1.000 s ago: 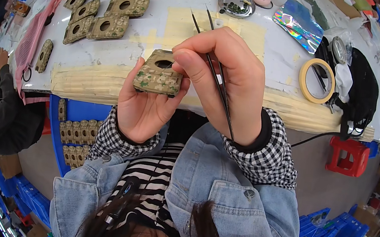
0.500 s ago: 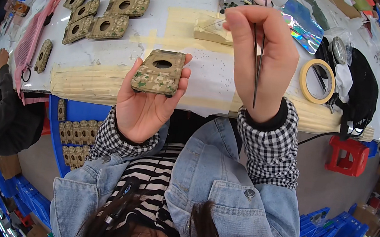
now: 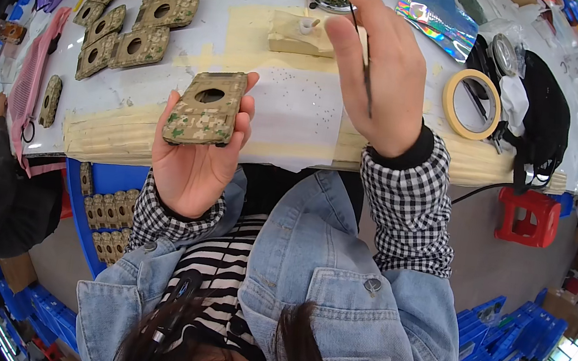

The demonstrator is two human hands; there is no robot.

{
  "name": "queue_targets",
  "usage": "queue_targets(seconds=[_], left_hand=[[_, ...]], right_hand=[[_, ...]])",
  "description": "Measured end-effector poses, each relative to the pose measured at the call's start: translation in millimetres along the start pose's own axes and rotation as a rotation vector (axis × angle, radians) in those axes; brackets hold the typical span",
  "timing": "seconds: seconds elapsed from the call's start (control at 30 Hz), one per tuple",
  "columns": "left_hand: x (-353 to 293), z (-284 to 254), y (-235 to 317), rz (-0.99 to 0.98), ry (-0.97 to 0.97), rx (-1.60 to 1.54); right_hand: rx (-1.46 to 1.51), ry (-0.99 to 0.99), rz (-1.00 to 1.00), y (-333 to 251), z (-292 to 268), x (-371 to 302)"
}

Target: Detailing toy tank hulls by applying tape and using tweezers.

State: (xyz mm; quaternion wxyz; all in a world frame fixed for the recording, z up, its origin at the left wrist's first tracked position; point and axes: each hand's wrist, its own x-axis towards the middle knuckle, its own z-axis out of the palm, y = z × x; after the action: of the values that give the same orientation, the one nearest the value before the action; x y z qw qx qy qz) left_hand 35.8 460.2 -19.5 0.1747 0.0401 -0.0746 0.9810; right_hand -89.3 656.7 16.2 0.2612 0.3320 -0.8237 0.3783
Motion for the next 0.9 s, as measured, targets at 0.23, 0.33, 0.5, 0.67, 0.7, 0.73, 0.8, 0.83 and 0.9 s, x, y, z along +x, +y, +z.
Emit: queue_targets(seconds=[0.23, 0.33, 0.5, 0.67, 0.7, 0.73, 0.8, 0.83, 0.9], left_hand=[[2.1, -0.5, -0.8, -0.018, 0.005, 0.044], [2.9, -1.6, -3.9, -0.046, 0.032, 0.108], [4.7, 0.9, -6.6, -0.089, 0.077, 0.299], [6.5, 6.7, -11.6, -0.101, 0.151, 0.412], [7.3, 7.1, -12.7, -0.104, 0.157, 0.422], [7.9, 7.3, -13.4, -0.107, 0.163, 0.431], [8.3, 7.0, -13.8, -0.1, 0.175, 0.467], [8.5, 6.8, -13.9, -0.096, 0.181, 0.485], [8.7, 6.7, -13.7, -0.102, 0.181, 0.465]], right_hand=[[0.465, -0.146, 0.544, -14.8, -33.8, -55.8], [0.639, -0.119, 0.699, -14.1, -36.8, -69.3], [0.672, -0.12, 0.745, -8.5, -38.4, -75.0], [0.598, -0.155, 0.754, -8.9, -36.1, -73.4], [0.584, -0.162, 0.753, -8.4, -36.2, -73.4], [0.586, -0.159, 0.751, -8.3, -36.0, -73.4], [0.59, -0.152, 0.745, -8.2, -35.4, -73.6], [0.593, -0.151, 0.749, -7.9, -35.4, -73.9], [0.6, -0.15, 0.754, -7.2, -35.2, -74.8]])
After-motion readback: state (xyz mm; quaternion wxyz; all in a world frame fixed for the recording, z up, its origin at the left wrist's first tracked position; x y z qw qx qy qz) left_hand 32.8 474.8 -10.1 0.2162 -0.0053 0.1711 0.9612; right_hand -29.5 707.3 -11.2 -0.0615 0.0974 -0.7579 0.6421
